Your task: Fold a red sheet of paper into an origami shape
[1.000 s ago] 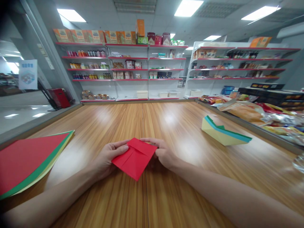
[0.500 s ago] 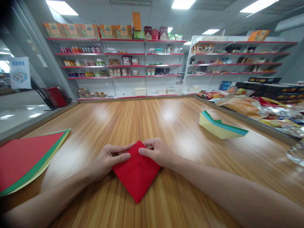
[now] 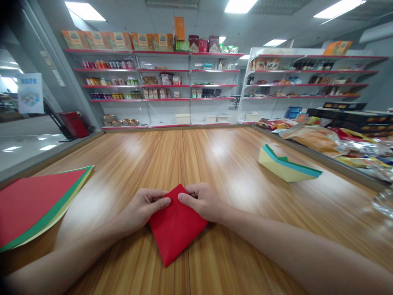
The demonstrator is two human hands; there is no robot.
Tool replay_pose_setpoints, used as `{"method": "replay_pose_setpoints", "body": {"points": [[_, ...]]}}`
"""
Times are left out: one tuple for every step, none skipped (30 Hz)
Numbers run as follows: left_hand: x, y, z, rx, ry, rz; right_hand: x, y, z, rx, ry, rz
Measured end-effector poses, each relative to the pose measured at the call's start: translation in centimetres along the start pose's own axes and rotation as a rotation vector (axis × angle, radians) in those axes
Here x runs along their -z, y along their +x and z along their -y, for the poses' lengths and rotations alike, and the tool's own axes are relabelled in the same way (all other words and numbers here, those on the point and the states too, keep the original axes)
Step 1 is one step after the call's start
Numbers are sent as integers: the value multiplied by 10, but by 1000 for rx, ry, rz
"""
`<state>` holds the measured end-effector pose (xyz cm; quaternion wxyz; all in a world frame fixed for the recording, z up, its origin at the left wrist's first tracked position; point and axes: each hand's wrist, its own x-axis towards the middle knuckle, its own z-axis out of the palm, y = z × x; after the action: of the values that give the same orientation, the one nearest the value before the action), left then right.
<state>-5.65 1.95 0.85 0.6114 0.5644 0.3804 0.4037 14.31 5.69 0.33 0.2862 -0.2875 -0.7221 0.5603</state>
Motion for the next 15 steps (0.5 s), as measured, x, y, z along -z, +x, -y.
{"method": "replay_pose_setpoints", "body": {"points": [[1,1,1,-7,-40,-30,0,0,0,4,10,-33],[1,2,2,-10,-95,-63,1,1,0,13,8,-96],[2,4,2,-9,-158,-89,2,2,0,26,2,-177],[3,5,2,-2,-219,-102,3,3,0,42,-5,-265],[3,6,2,7,-266,-96,4,5,0,61,-12,-351],[4,6,2,20,-293,-73,5,6,0,80,-17,-428],[4,6,2,34,-295,-40,6,7,1,97,-20,-488],[4,6,2,45,-275,-14,7,8,1,113,-11,-524],[4,5,2,50,-238,1,8,8,1,122,16,-534],[3,5,1,53,-196,4,7,9,1,120,62,-516],[2,4,1,53,-157,-2,7,8,1,104,119,-472],[1,3,1,49,-126,-13,7,8,0,76,174,-411],[1,3,1,41,-107,-25,6,8,0,43,219,-349],[0,3,1,31,-96,-35,5,7,-1,12,248,-294],[0,3,1,22,-90,-36,5,7,-2,-10,264,-254]]}}
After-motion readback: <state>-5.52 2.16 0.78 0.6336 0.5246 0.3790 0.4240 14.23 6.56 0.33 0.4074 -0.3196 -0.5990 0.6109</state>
